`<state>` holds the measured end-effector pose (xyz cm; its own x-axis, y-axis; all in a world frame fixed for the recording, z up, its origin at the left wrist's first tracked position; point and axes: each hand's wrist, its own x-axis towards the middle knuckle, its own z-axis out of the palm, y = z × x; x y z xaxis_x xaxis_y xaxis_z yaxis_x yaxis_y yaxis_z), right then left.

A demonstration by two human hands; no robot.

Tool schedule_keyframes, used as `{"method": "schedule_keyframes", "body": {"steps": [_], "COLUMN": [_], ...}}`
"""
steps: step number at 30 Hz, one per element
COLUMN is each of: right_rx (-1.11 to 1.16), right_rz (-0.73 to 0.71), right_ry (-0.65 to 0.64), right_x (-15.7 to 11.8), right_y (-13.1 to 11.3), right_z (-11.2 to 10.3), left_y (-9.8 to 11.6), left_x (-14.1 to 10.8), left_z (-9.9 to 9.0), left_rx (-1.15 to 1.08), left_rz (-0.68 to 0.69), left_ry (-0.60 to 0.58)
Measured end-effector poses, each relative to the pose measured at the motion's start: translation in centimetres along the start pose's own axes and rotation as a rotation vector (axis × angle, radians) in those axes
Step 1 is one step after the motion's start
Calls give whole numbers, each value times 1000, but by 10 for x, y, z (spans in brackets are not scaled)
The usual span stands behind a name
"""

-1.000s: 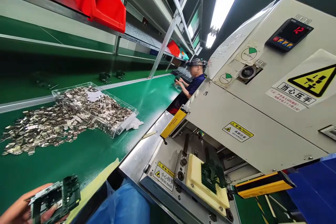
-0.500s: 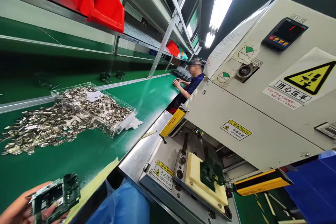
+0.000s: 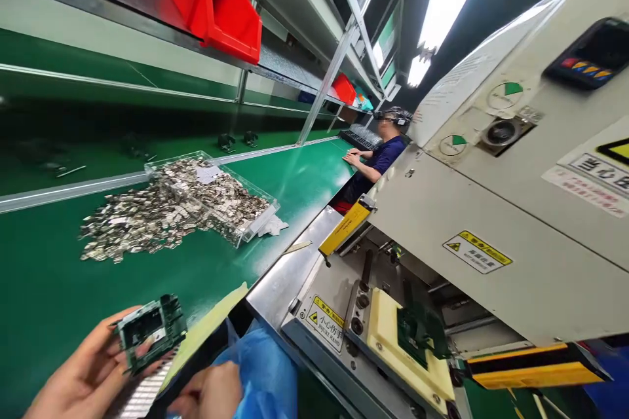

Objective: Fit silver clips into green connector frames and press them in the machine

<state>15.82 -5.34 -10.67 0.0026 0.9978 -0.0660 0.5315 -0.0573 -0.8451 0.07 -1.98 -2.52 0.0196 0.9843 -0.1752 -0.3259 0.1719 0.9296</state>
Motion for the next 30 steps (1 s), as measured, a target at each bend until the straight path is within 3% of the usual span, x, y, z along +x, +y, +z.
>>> {"method": "schedule_keyframes", "body": {"steps": [2,5,8,12,17,25,30], "right_rx": [-35,71,193,292,225,107,266], "right_rz": [-6,-120,-226,-303,-354,-329,-242], "right_ry": [90,47,87,217,277,261,220], "right_x": [-7,-8,0,8,16,20,23], "right_y": [-23,-58,-80,-97,-112,-121,-121], "right_z": [-25,-64,-84,-76,-55,-42,-38], "left_y": [9,17,18,19,21,25,24], "left_x": [0,0,-3,-7,-9,-9,-11], "left_z": [1,1,1,1,0,2,2], "left_rx": [9,80,130,175,174,165,166], "left_rz": [-6,19,81,109,130,167,168], "left_ry": [-27,-65,-104,-164,-200,-236,-215]}}
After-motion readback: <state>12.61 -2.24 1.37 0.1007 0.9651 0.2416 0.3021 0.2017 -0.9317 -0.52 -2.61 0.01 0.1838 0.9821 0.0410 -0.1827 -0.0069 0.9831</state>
